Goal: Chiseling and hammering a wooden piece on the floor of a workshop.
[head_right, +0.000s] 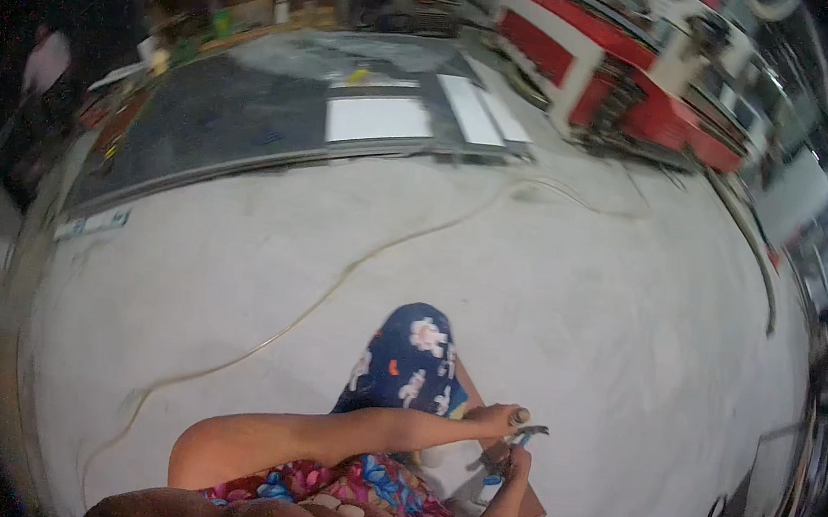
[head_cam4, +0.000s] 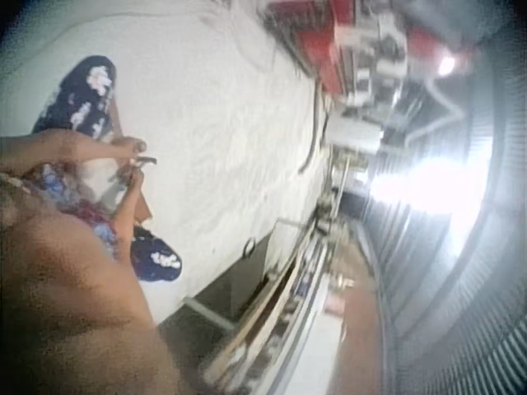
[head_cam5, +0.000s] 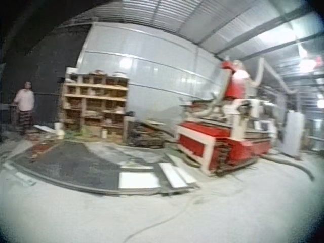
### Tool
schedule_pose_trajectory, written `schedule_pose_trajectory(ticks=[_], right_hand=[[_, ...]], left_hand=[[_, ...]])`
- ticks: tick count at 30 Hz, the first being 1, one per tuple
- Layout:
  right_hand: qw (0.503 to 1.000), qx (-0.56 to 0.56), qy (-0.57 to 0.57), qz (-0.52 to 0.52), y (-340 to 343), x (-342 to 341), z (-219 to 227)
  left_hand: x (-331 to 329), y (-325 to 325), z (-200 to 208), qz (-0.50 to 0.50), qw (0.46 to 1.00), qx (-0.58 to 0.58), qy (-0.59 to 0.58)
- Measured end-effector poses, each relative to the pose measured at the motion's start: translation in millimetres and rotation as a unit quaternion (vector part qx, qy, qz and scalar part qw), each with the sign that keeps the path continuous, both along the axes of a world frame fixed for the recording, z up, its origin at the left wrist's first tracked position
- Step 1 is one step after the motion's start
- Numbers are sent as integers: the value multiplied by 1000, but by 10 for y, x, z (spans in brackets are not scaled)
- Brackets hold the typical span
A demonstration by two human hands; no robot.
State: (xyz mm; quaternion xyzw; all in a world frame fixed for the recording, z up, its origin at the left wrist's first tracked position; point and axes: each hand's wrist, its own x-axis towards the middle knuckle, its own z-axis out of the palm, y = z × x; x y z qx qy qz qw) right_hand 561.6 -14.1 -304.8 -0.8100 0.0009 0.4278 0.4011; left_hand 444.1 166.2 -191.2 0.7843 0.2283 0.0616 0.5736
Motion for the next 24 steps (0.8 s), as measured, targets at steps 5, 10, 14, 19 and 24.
schedule_pose_trajectory(ticks=[5,10,14,19,24], right_hand=[[982,63,68,-167,-88,167,-355],[941,143,219,-215,97,-80,-95],[926,198,174,-270,150,-317,233],[978,131,12,-159,233,-656,667],[977,137,73,-143,22,-566,170]], left_hand=[[236,-7,237,79,997,12,-23],[211,114,-32,109,994,-3,-7],[136,-82,-124,48,999,23,0],[70,-182,-288,7,999,42,-28],[100,-178,-225,-44,997,67,-23]])
